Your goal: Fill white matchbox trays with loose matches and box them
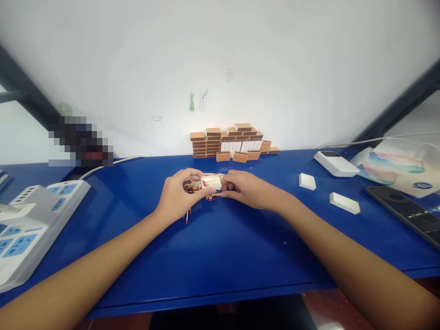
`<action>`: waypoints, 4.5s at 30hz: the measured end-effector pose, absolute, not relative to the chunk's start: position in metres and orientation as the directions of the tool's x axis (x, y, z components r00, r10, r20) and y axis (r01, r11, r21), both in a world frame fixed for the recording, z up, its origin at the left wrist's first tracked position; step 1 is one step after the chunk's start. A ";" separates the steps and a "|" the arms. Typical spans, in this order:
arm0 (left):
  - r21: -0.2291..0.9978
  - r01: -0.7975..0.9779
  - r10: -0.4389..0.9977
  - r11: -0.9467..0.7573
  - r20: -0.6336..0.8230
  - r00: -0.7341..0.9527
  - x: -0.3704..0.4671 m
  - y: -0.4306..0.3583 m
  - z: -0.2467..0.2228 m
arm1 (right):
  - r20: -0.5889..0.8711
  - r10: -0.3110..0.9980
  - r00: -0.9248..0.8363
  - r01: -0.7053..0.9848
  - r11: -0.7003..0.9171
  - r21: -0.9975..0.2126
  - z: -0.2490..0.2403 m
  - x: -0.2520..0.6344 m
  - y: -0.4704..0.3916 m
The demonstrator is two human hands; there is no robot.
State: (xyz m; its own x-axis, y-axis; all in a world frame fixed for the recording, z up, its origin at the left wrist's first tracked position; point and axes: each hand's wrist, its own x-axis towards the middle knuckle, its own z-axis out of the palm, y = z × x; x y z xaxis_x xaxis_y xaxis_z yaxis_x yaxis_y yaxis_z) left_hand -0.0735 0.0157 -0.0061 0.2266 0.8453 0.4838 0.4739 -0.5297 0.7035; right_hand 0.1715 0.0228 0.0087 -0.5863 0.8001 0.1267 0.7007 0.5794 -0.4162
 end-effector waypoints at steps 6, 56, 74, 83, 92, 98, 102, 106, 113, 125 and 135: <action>0.684 0.486 0.835 -0.545 0.496 0.237 -0.073 0.017 -0.008 | 0.031 0.832 -0.553 0.748 0.513 -0.420 0.015 0.171 0.021; 0.657 0.477 0.802 -0.584 0.557 0.215 -0.073 0.013 -0.009 | 0.470 0.762 -0.445 0.716 0.618 -0.324 0.040 0.174 0.009; 0.713 0.444 0.827 -0.543 0.544 0.140 -0.071 0.016 -0.008 | 0.066 0.673 -0.736 0.504 0.611 -0.611 0.023 0.167 0.009; 0.688 0.459 0.810 -0.562 0.569 0.140 -0.072 0.017 -0.007 | -0.061 0.746 -0.664 0.644 0.528 -0.553 0.033 0.173 0.009; 0.697 0.481 0.837 -0.532 0.517 0.177 -0.073 0.016 -0.008 | 0.375 0.877 -0.299 0.686 0.471 -0.554 0.052 0.188 0.015; 0.685 0.456 0.818 -0.568 0.529 0.225 -0.070 0.011 -0.008 | 0.497 0.791 -0.356 0.583 0.604 -0.543 0.031 0.155 0.002; 0.705 0.428 0.823 -0.566 0.511 0.246 -0.069 0.010 -0.009 | 0.486 0.741 -0.463 0.563 0.670 -0.485 0.019 0.150 0.001; 0.704 0.476 0.845 -0.527 0.492 0.208 -0.071 0.013 -0.010 | 0.505 0.759 -0.410 0.635 0.636 -0.439 0.033 0.165 0.007; 0.686 0.484 0.832 -0.543 0.520 0.196 -0.072 0.014 -0.011 | 0.129 0.869 -0.478 0.755 0.481 -0.445 0.057 0.204 0.019; 0.658 0.522 0.830 -0.543 0.516 0.212 -0.071 0.014 -0.010 | -0.263 0.757 -0.598 0.740 0.395 -0.545 0.054 0.195 0.015; 0.640 0.507 0.805 -0.577 0.551 0.221 -0.069 0.008 -0.011 | 0.431 0.811 -0.397 0.617 0.583 -0.529 0.032 0.169 0.012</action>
